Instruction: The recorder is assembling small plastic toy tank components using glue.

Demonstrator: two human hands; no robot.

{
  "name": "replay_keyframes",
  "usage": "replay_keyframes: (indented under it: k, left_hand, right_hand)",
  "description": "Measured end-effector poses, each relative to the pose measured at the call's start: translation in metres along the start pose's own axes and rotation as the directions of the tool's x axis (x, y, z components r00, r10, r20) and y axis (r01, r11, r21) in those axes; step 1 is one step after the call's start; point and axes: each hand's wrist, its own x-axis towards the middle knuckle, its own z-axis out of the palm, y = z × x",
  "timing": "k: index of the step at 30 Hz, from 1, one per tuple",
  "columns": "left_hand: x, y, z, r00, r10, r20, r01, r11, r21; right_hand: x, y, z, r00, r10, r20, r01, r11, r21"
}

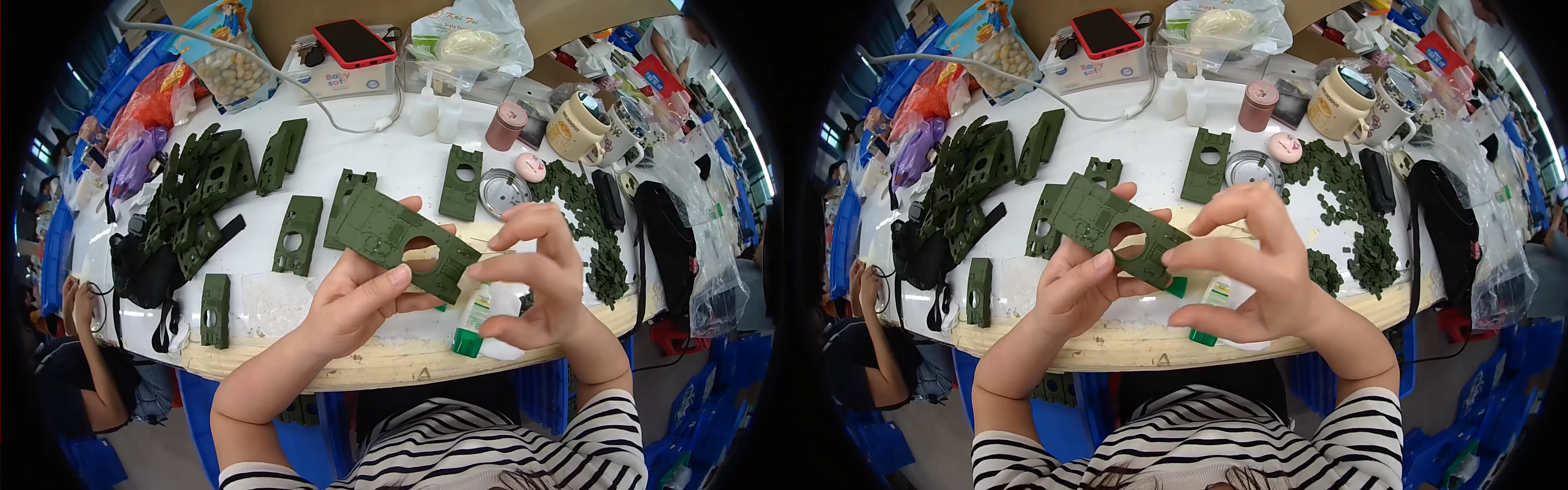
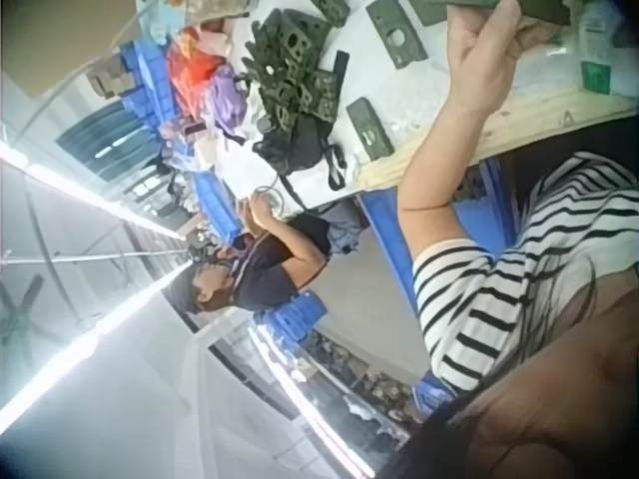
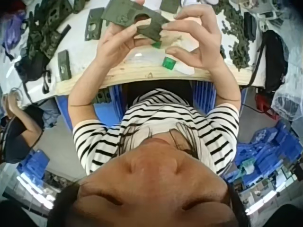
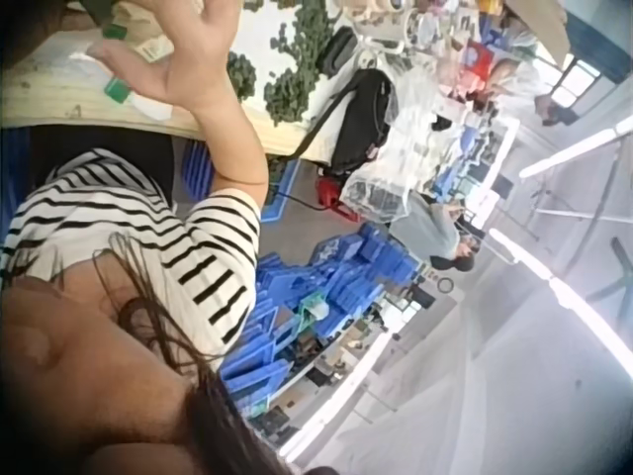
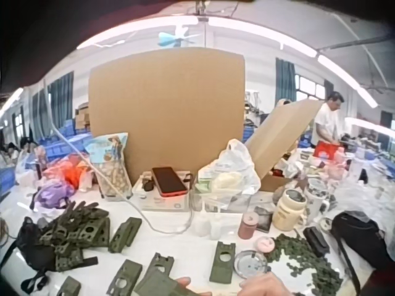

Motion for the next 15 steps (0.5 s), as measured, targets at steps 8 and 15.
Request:
replay_keyframes:
  k: [8,15]
  left_hand:
    - [-0.001,0.008,-0.006,0.993,-0.092,-0.068,0.101,0.983,0.150]
    - [-0.088,0.048,-0.041,0.914,0.120,-0.387,0.110,0.845,0.523]
  right_hand:
    - [-0.004,0.027,0.002,0.983,0.111,-0.146,-0.121,0.990,-0.065]
    - [-0.003,0.025,0.001,0.987,0.036,-0.159,-0.054,0.993,-0.107]
